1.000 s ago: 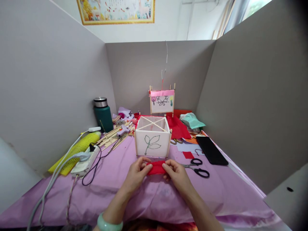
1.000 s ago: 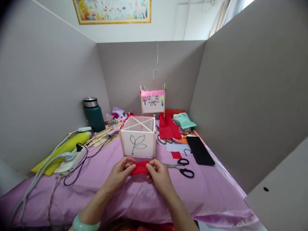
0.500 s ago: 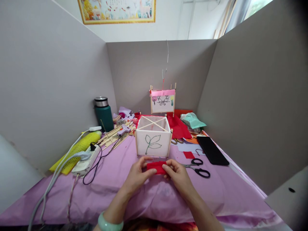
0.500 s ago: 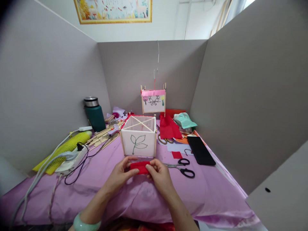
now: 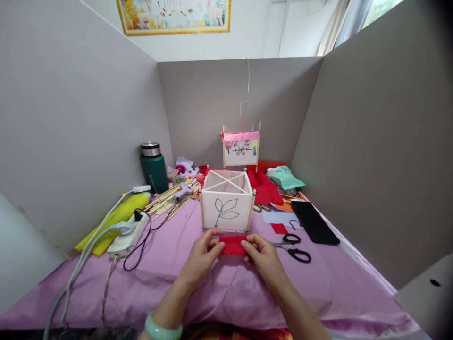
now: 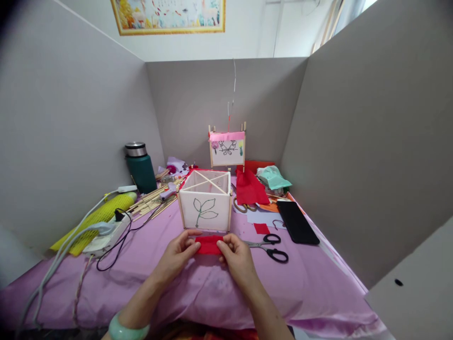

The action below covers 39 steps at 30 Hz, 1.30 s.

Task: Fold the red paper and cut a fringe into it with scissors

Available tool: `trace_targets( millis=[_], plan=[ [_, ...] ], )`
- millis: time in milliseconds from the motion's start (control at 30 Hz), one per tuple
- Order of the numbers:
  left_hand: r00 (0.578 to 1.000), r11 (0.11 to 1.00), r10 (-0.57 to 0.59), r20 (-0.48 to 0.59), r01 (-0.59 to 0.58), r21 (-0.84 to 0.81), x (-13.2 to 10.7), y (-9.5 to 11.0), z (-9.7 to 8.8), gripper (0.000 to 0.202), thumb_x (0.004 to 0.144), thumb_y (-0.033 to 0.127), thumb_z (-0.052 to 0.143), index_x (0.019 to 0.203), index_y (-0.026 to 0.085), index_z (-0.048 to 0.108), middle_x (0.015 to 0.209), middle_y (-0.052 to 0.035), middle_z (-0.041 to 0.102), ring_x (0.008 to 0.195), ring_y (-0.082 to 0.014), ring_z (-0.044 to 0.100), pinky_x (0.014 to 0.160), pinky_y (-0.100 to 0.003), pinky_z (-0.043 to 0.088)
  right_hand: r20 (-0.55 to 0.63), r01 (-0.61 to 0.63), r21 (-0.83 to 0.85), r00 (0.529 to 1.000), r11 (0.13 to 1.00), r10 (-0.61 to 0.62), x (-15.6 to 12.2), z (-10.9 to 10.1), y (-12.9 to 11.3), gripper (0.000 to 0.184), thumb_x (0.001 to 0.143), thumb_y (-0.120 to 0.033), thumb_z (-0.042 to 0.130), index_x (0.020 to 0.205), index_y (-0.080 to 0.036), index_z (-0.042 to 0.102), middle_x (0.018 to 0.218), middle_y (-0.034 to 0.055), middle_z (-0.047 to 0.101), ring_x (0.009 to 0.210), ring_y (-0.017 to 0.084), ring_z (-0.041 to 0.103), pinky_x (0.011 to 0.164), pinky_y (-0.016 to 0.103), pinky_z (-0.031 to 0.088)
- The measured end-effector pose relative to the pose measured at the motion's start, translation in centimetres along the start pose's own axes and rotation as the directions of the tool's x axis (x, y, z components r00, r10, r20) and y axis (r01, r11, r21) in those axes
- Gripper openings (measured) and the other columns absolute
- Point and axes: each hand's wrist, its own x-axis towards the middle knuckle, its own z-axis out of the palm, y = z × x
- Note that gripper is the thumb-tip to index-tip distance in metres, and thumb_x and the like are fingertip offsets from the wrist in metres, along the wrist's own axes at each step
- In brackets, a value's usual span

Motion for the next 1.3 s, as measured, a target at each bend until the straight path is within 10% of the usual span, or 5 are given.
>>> trace_targets(
  millis=[333,667,1300],
  plan=[
    [0.987,0.995,0.075,-0.142,-0.083,-0.052,-0.3,0.5,0.1,0.024,0.082,0.039,0.06,0.087,0.017,0.053,0.074,0.0005,0.057,0.068,-0.012,0.054,0.063,-0.022,0.041,-0.067,-0.014,0.013,0.998,1.0,0.014,0.1,-0.2,-0.3,0.035,0.072,-0.05,0.067,0.076,-0.018,0.055,0.045,-0.0076,0.052,0.036,0.007,0.043,0.037,0.018,0.035],
    [0.986,0.984,0.05,0.161,-0.076,0.158,-0.6,1.5,0.3,0.021,0.082,0.031,0.059,0.089,0.016,0.072,0.089,-0.0068,0.071,0.083,-0.019,0.059,0.076,-0.026,0.042,0.007,0.018,-0.024,1.0,1.0,-0.018,-0.1,0.3,-0.5,0.032,0.071,-0.047,0.068,0.07,-0.018,0.054,0.047,-0.0076,0.052,0.041,0.007,0.046,0.042,0.019,0.033],
    [0.998,0.996,-0.025,0.064,0.019,0.087,0.0,0.8,0.5,0.02,0.075,0.027,0.064,0.087,0.015,0.074,0.087,-0.0086,0.073,0.081,-0.0201,0.063,0.075,-0.028,0.045,0.08,0.066,-0.123,0.995,0.99,-0.056,-0.1,0.5,-0.1,0.029,0.076,-0.035,0.067,0.099,-0.019,0.057,0.057,-0.0066,0.056,0.051,0.01,0.047,0.047,0.019,0.033]
  ],
)
